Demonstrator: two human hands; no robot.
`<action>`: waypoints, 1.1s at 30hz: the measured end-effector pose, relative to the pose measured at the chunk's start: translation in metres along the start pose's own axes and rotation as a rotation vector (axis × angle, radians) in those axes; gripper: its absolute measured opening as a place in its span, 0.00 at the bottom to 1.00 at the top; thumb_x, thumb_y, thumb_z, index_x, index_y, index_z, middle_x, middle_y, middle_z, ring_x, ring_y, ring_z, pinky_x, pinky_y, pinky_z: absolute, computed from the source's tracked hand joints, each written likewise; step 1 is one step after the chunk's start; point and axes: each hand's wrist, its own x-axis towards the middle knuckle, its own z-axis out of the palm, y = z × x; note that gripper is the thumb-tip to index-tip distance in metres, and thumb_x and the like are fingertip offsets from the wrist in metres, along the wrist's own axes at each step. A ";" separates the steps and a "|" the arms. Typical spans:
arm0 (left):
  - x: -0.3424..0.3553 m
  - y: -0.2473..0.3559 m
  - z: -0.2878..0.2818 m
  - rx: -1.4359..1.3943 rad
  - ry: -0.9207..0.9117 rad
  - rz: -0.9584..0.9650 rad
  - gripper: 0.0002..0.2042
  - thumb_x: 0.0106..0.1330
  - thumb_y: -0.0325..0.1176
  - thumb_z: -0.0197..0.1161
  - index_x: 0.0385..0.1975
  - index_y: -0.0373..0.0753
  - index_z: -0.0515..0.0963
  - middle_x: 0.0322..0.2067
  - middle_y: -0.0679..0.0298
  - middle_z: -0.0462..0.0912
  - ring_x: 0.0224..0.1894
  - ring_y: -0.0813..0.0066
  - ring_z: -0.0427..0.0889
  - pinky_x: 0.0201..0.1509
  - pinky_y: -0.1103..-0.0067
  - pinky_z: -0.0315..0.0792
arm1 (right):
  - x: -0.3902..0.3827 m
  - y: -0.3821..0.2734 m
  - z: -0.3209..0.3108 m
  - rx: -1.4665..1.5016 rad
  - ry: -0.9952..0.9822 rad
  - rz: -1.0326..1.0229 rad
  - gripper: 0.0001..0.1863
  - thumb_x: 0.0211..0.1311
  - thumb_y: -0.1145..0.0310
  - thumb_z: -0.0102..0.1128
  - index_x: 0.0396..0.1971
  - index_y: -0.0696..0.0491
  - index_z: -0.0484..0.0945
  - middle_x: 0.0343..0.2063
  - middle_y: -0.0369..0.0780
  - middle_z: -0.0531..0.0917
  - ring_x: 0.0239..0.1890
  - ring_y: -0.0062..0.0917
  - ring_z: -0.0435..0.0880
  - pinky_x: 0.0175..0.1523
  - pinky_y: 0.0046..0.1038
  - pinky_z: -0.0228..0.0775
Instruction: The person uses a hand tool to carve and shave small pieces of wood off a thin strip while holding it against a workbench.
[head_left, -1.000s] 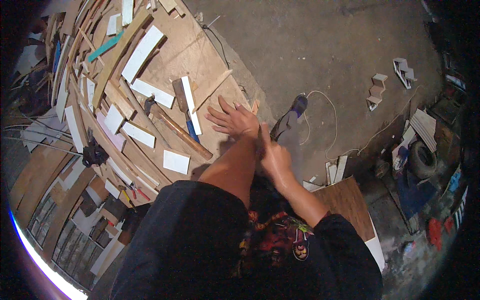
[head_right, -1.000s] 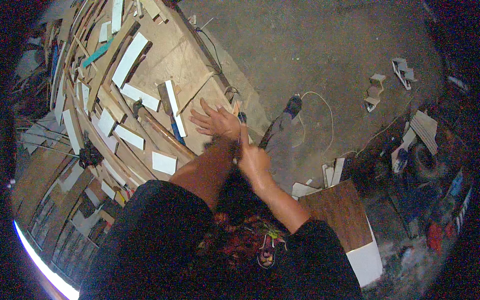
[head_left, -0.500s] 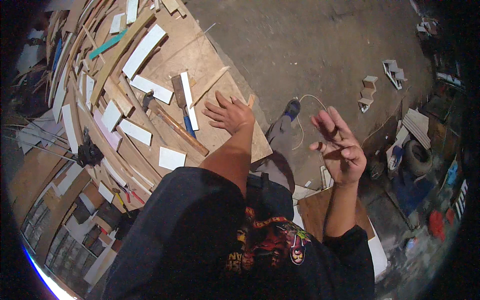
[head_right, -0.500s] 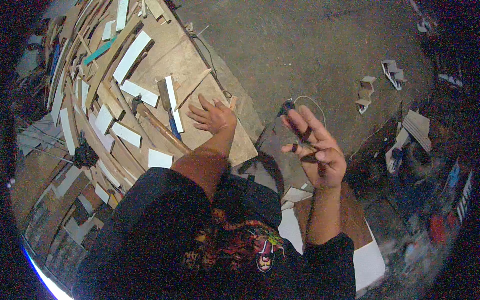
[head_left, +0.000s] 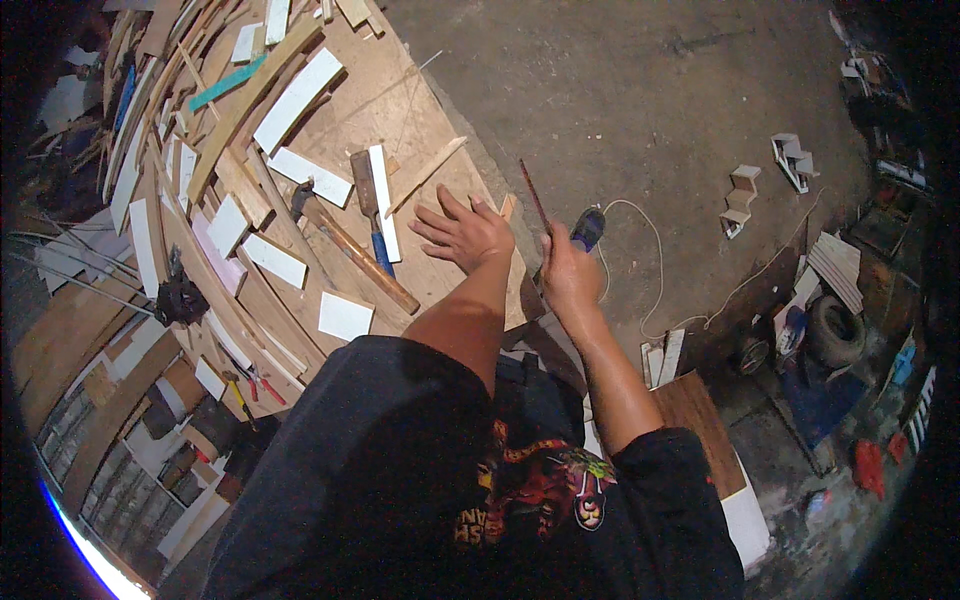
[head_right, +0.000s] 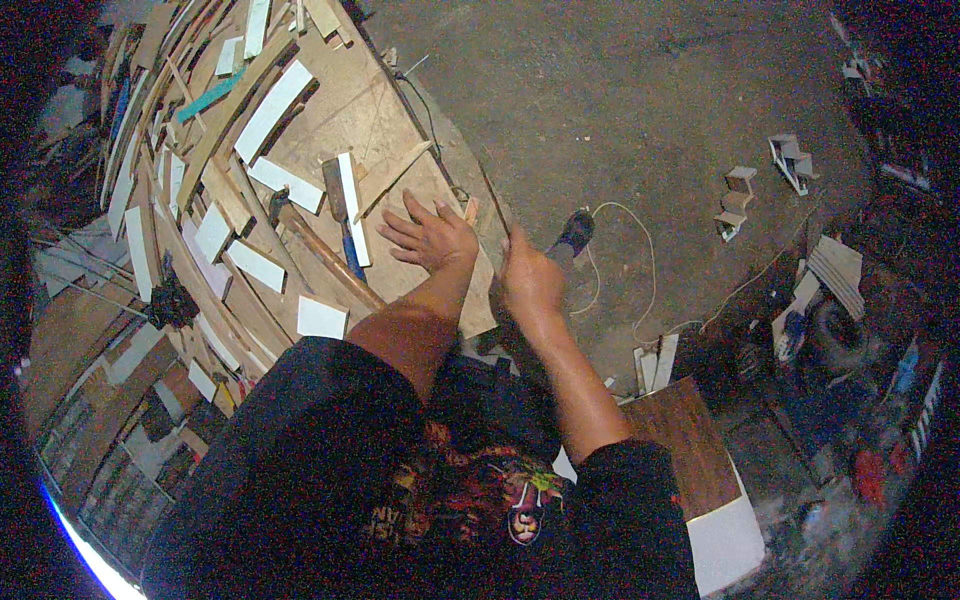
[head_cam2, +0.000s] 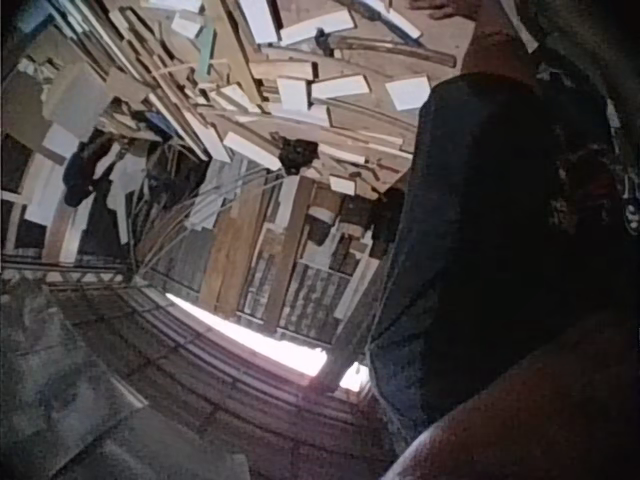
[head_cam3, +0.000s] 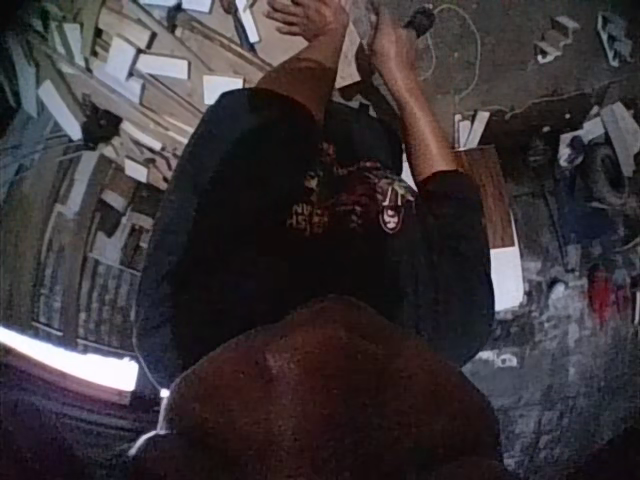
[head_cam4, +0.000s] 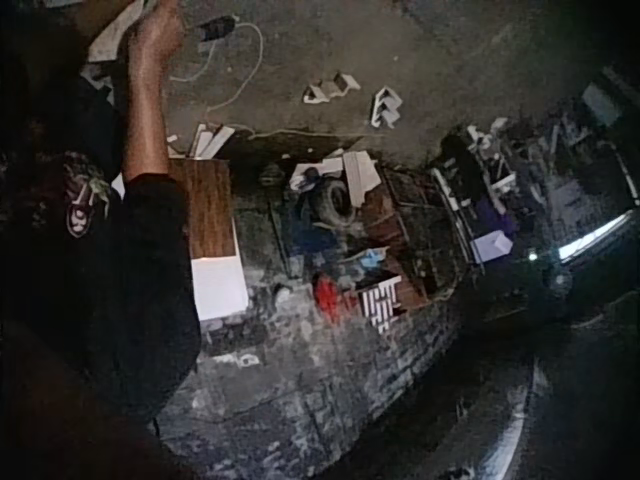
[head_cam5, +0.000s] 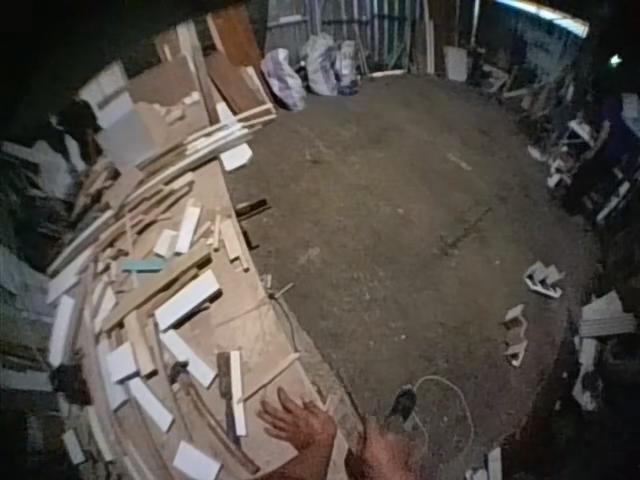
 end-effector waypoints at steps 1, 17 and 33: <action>-0.001 0.001 0.001 0.000 0.001 0.001 0.31 0.74 0.48 0.48 0.75 0.49 0.50 0.75 0.41 0.40 0.77 0.36 0.34 0.72 0.39 0.40 | 0.005 -0.008 -0.005 -0.087 -0.125 0.085 0.32 0.63 0.68 0.58 0.68 0.52 0.66 0.25 0.53 0.84 0.26 0.52 0.84 0.33 0.54 0.73; 0.000 -0.001 0.007 0.001 0.022 0.019 0.31 0.73 0.45 0.50 0.74 0.51 0.51 0.75 0.41 0.42 0.77 0.35 0.37 0.71 0.39 0.43 | 0.010 -0.044 0.009 -0.198 -0.319 0.065 0.39 0.63 0.72 0.54 0.74 0.51 0.53 0.25 0.56 0.85 0.28 0.52 0.86 0.34 0.52 0.77; 0.003 0.000 -0.002 -0.005 -0.009 0.004 0.30 0.74 0.44 0.50 0.73 0.49 0.52 0.75 0.41 0.41 0.77 0.37 0.34 0.74 0.41 0.40 | -0.028 -0.040 0.000 -0.241 -0.307 -0.034 0.36 0.60 0.72 0.54 0.71 0.55 0.60 0.21 0.54 0.84 0.24 0.50 0.85 0.28 0.49 0.77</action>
